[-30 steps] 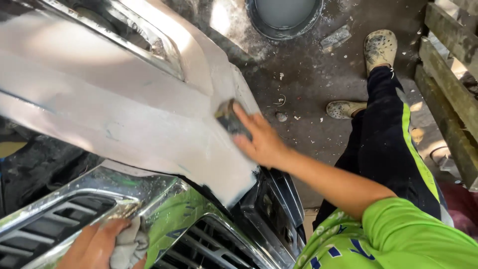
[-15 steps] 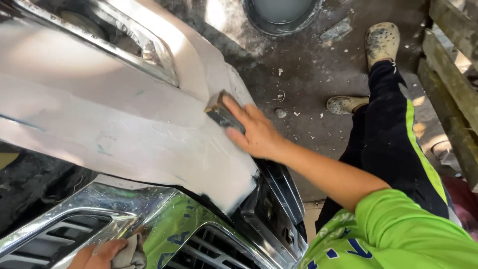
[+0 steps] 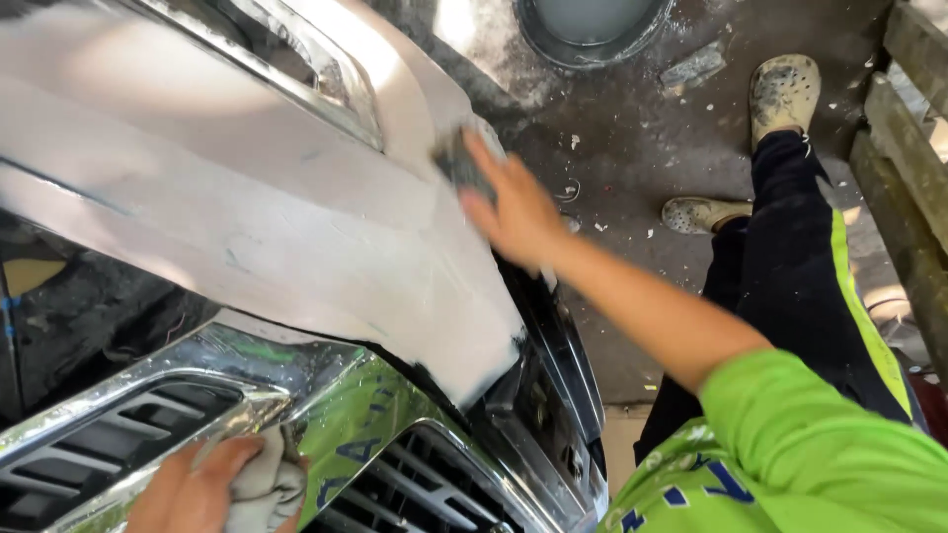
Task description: Sanding and wiping a car panel with a sanding block and water.
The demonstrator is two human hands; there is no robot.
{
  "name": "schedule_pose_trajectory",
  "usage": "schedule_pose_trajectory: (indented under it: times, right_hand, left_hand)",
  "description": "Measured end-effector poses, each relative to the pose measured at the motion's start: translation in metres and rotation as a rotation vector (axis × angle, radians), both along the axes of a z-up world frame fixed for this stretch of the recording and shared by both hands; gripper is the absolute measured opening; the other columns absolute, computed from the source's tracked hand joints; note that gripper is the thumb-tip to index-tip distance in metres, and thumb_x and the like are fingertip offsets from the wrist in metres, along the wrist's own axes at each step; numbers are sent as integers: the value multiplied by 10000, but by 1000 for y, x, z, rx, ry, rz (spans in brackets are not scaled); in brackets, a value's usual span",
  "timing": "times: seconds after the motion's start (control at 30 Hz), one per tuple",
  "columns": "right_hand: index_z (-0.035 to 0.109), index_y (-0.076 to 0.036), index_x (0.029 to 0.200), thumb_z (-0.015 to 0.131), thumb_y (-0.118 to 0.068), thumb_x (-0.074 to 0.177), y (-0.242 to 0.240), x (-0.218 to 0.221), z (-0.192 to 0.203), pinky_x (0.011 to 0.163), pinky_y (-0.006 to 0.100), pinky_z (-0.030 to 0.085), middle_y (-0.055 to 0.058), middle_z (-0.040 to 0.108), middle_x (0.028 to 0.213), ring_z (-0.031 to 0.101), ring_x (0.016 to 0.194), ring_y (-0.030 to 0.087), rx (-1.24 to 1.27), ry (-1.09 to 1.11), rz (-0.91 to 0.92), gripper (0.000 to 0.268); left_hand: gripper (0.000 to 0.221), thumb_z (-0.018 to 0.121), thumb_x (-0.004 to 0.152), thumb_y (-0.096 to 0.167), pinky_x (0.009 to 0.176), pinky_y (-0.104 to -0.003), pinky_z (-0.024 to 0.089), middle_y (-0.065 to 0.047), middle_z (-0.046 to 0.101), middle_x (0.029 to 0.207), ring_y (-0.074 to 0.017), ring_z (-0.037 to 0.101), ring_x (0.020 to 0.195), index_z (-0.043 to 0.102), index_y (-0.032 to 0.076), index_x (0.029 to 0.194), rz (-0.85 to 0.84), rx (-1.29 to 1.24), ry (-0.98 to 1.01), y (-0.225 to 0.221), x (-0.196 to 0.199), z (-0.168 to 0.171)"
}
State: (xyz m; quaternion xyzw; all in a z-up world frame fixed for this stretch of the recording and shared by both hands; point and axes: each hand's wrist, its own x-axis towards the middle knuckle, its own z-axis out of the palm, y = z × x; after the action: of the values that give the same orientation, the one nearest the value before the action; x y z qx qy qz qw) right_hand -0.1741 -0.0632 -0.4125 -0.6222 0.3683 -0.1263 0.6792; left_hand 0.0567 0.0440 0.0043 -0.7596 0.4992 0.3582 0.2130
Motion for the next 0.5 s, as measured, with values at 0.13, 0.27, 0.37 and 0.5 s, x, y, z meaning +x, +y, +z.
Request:
schedule_pose_trajectory:
  times: [0.13,0.27,0.37,0.5]
  right_hand:
    - [196,-237,1690,640,-393,1077,-8,37,-58,956,482,490,308,547,1217,590,1094,458,51,129,2,773]
    - [223,-221,1669,652,-317,1009,1,-21,57,962,464,496,231,587,1109,615,1038,393,136,-37,-26,793]
    - [238,-209,1646,679,-307,977,28,-35,67,923,446,501,226,576,1125,609,1021,377,69,-53,-31,808]
    - [254,-225,1656,676,-316,1002,-18,16,2,894,462,495,237,566,1115,598,990,392,111,112,19,784]
  left_hand:
    - [508,821,616,275,807,-429,595,-199,694,961,-344,744,908,663,66,1051,-95,114,-5,78,15,51]
    - [309,778,642,297,868,-464,584,-133,706,891,-323,741,895,687,146,896,-211,151,10,107,67,32]
    - [166,746,661,314,914,-490,576,-83,716,837,-307,740,885,706,205,779,-277,239,13,105,69,24]
    - [380,770,632,312,899,-469,561,-173,702,925,-358,726,896,696,62,908,-119,78,-122,15,8,21]
